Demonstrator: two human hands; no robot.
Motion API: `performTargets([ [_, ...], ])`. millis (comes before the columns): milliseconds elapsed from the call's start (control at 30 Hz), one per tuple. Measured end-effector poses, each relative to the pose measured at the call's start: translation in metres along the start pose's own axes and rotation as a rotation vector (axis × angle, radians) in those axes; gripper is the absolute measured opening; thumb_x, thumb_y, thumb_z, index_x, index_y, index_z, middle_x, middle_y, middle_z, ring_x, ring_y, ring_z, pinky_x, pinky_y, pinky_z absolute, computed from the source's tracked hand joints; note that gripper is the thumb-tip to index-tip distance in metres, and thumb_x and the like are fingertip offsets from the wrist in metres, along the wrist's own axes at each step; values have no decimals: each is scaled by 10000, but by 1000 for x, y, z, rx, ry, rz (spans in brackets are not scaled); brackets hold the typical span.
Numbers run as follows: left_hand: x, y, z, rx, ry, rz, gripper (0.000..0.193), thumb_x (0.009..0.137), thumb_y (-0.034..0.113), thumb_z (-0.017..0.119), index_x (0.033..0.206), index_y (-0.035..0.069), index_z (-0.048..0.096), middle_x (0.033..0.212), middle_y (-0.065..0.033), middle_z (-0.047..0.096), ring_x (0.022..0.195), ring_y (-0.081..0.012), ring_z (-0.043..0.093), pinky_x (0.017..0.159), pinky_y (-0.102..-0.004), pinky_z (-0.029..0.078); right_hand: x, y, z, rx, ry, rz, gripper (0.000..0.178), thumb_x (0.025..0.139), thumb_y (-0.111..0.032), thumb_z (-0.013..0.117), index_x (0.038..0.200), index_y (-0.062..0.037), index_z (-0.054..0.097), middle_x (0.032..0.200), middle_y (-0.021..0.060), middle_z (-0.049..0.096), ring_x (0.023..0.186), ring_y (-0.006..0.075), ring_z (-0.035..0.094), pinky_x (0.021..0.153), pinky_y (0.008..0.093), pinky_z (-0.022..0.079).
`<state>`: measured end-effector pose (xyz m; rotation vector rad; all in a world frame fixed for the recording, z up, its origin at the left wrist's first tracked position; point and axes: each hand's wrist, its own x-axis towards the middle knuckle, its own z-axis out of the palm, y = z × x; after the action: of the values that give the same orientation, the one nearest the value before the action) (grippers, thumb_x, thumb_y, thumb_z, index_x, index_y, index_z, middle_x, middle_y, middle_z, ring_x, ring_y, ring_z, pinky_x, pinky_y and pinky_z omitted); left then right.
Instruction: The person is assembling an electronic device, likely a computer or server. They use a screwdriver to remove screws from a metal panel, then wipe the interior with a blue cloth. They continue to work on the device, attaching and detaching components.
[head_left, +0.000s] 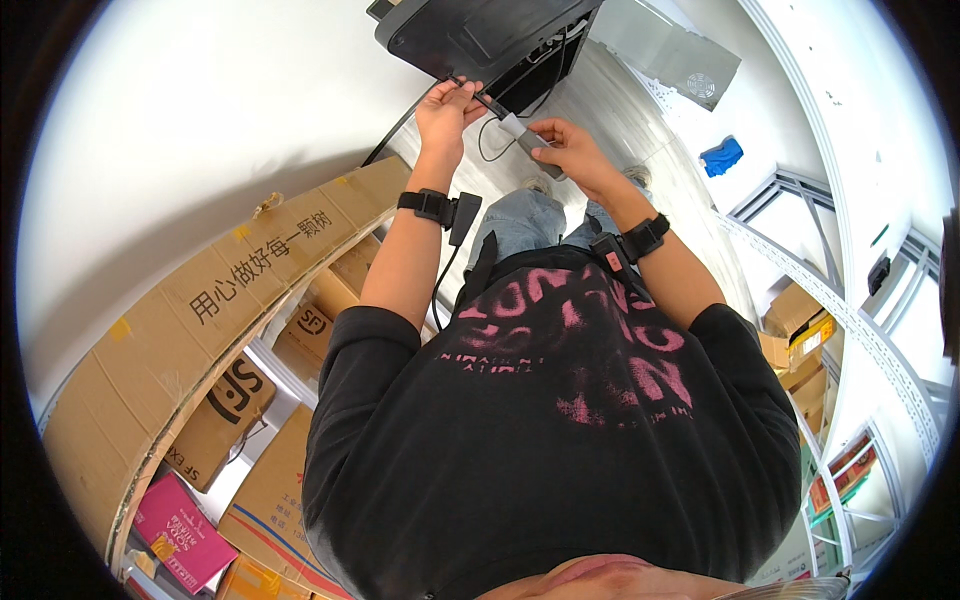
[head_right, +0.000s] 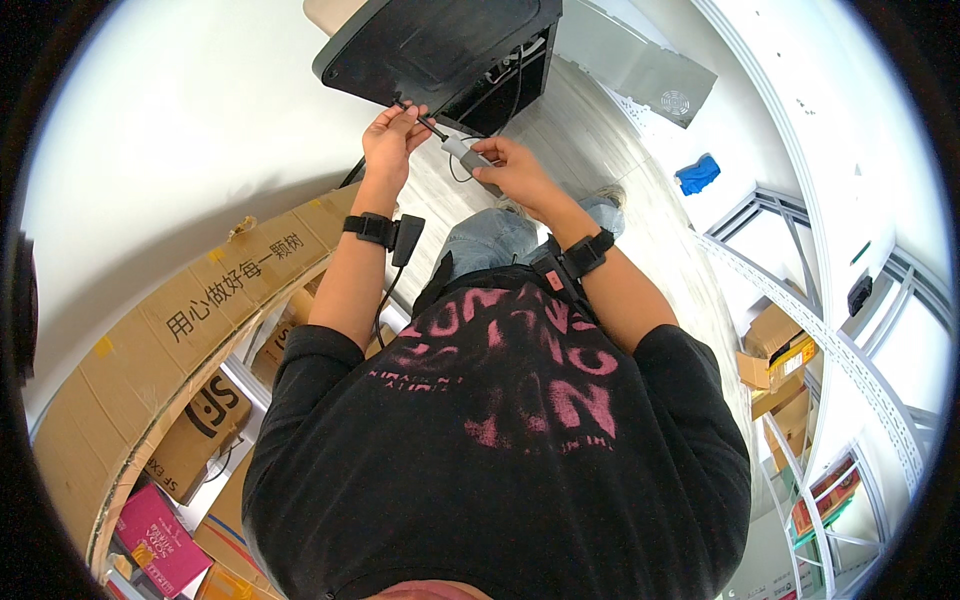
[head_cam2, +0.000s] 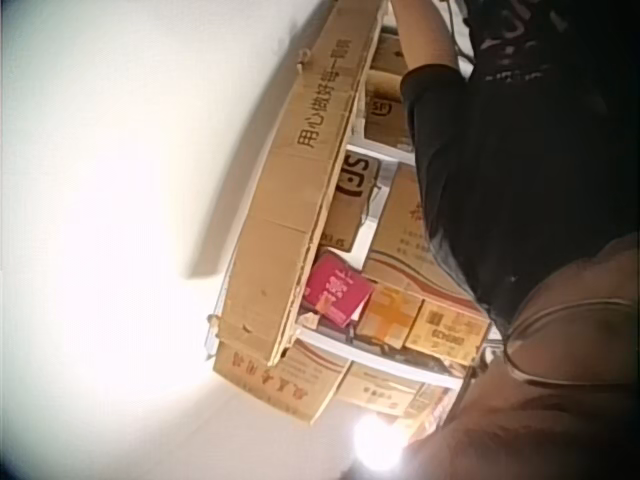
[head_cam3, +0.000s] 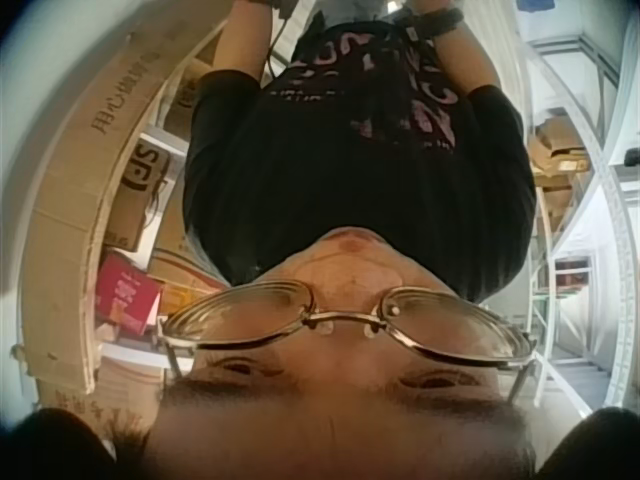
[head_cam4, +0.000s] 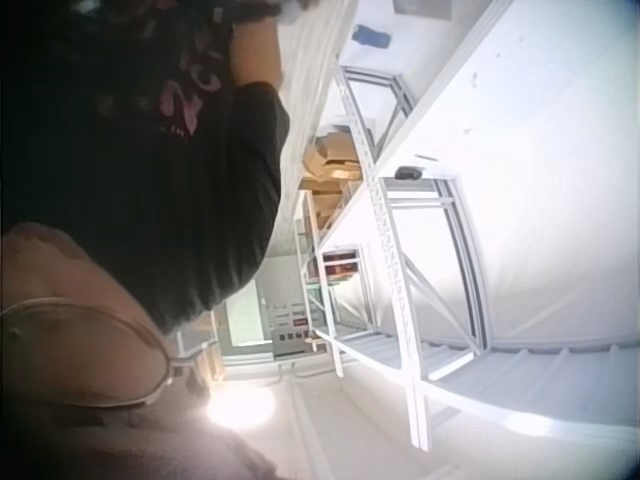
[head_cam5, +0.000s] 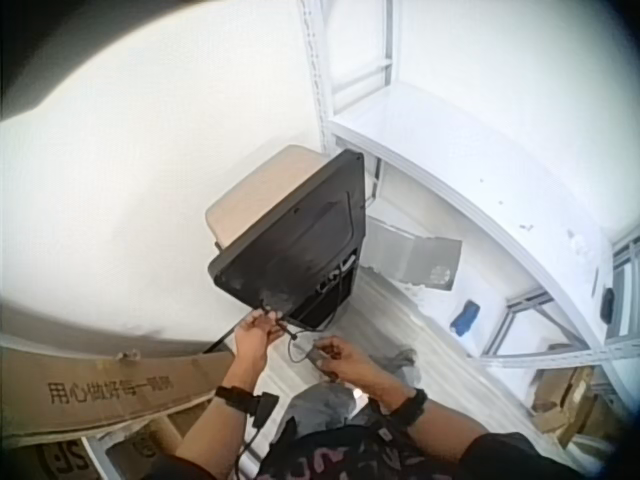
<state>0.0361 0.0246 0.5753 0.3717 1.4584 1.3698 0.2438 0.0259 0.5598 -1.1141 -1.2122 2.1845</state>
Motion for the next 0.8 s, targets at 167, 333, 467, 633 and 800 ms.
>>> performTargets([
  [167, 2, -3, -2, 1, -8, 0, 150, 870, 63, 600, 993, 22, 523, 954, -148, 652, 787, -232, 671, 652, -275, 567, -2, 0, -1, 3, 7, 9, 390, 801, -44, 631, 1176, -11, 531, 1040, 41, 569, 898, 112, 529, 788, 235, 423],
  [333, 0, -2, 0, 12, 4, 2, 158, 869, 70, 605, 995, 22, 522, 956, -147, 652, 790, -230, 669, 663, -276, 562, -3, -2, -1, -7, 0, 8, 386, 805, -47, 627, 1177, -13, 532, 1045, 41, 568, 909, 113, 523, 791, 235, 421],
  [467, 1, -1, 0, 15, 6, -2, 163, 870, 78, 606, 998, 24, 522, 958, -144, 651, 797, -227, 667, 675, -274, 558, -2, -3, 0, 6, 4, 17, 383, 808, -44, 622, 1179, -13, 531, 1046, 43, 566, 914, 115, 520, 793, 235, 421],
  [633, 2, -2, 0, 15, 7, -3, 168, 875, 82, 602, 1007, 22, 518, 962, -142, 651, 797, -224, 667, 675, -272, 557, -1, -3, 0, -3, 6, 9, 382, 807, -30, 620, 1178, -13, 530, 1044, 40, 563, 910, 113, 521, 788, 233, 423],
  [800, 1, -1, 0, 10, 5, -14, 167, 876, 79, 598, 1008, 17, 516, 970, -147, 649, 800, -225, 668, 665, -265, 560, -2, -3, 0, -29, 13, -11, 382, 803, -23, 623, 1173, -20, 530, 1043, 34, 560, 902, 109, 524, 778, 230, 426],
])
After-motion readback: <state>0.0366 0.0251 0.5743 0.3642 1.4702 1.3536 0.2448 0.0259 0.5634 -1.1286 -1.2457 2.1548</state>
